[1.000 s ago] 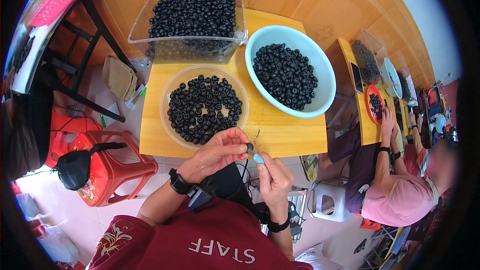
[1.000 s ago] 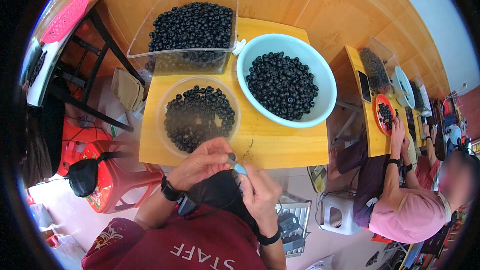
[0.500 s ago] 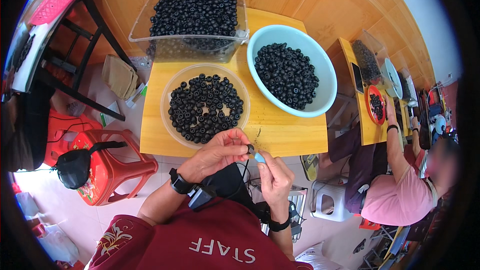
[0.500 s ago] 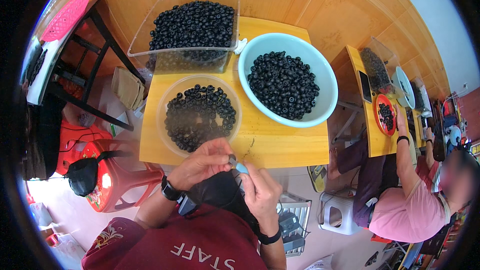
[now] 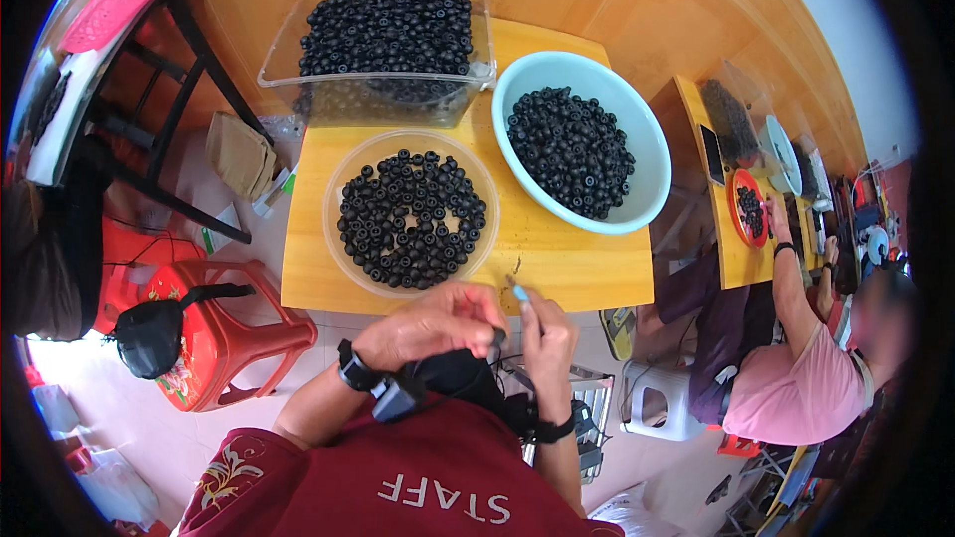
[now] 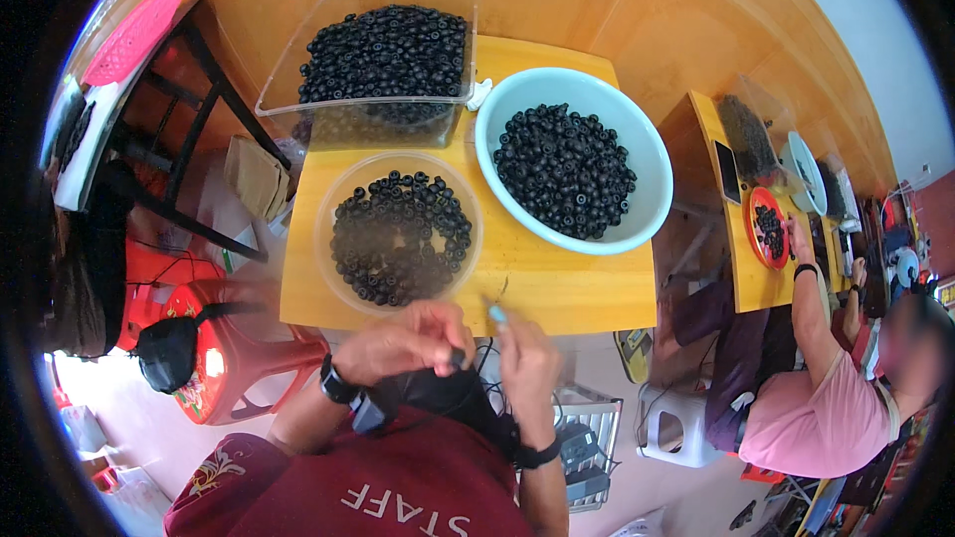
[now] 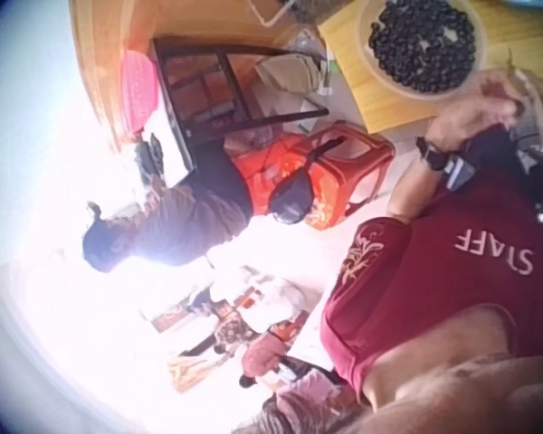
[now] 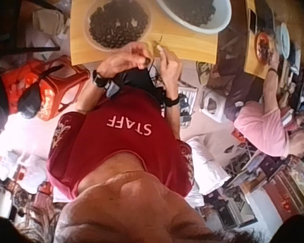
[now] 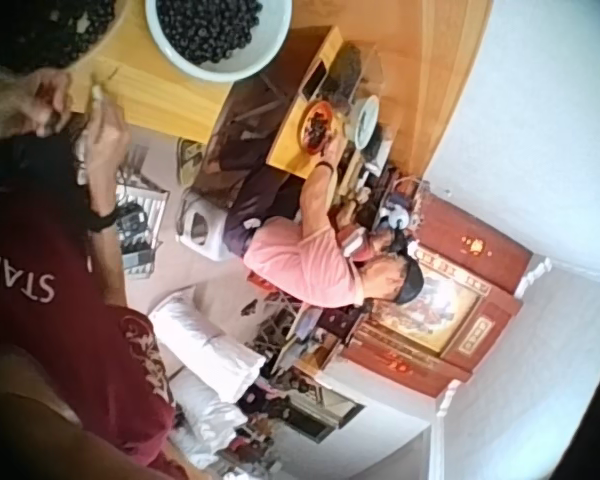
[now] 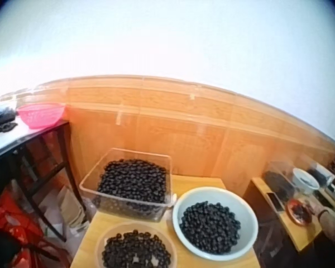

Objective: Manual assembly of black plastic parts by inserting small blue components using a tool.

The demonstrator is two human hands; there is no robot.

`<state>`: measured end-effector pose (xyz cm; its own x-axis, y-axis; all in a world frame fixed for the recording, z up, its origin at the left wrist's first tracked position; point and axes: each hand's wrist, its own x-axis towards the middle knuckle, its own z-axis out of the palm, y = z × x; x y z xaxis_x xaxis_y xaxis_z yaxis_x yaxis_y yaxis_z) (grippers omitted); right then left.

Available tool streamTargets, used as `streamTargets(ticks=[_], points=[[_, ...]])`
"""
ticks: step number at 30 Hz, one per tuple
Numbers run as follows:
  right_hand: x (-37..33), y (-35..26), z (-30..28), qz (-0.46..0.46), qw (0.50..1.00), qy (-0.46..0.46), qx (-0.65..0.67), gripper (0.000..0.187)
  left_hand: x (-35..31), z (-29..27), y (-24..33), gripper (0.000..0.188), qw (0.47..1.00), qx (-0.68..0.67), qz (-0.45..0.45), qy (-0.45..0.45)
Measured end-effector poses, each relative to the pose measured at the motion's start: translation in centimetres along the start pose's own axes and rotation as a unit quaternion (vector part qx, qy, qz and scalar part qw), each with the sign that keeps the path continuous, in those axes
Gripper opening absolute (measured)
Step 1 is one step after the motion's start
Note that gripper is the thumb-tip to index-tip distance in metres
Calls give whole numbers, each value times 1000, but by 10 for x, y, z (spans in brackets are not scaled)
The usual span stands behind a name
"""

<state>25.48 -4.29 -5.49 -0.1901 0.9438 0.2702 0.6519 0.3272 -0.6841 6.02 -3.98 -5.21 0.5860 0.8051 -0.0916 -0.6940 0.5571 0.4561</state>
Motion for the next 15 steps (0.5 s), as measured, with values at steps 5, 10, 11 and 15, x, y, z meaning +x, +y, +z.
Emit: streamTargets(ticks=[5,10,11,15], points=[[2,16,-7,70,996,53,32,20,4,10,-5,16,1000,-3,-18,5],[3,41,-7,108,991,71,20,20,10,8,-1,18,999,-43,4,-10],[2,48,-7,123,990,74,14,20,11,10,-1,18,999,-42,4,-11],[6,61,-8,122,988,93,-4,21,12,17,1,22,997,-25,-12,69]])
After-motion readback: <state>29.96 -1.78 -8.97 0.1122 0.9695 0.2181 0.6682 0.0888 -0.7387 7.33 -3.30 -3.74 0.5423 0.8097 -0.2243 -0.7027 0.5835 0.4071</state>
